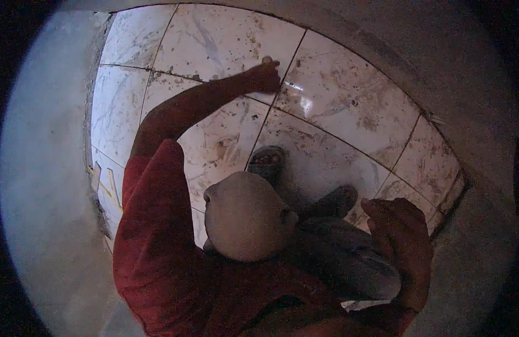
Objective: The person scrapes excess material along the joints and surfaces of floor tiles using a scraper.
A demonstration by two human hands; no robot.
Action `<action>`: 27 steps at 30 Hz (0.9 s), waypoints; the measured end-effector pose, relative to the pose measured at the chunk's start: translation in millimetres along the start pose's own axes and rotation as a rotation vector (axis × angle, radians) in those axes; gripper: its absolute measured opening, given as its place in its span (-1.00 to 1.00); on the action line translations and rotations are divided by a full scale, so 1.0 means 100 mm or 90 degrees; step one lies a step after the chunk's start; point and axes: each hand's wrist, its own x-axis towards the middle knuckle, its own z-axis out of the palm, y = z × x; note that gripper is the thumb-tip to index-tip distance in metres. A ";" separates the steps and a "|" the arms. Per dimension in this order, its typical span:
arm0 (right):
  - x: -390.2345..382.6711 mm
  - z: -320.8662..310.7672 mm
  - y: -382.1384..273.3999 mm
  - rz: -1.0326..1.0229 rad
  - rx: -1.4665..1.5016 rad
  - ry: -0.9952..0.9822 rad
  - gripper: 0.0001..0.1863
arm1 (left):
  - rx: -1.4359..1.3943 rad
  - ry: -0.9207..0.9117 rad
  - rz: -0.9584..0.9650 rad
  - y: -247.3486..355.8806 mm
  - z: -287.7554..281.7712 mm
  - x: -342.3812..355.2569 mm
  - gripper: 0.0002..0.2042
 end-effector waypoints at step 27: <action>-0.04 -0.08 -0.09 -0.022 0.154 0.092 -0.62 | -0.030 0.029 -0.120 0.37 0.21 -0.12 -0.91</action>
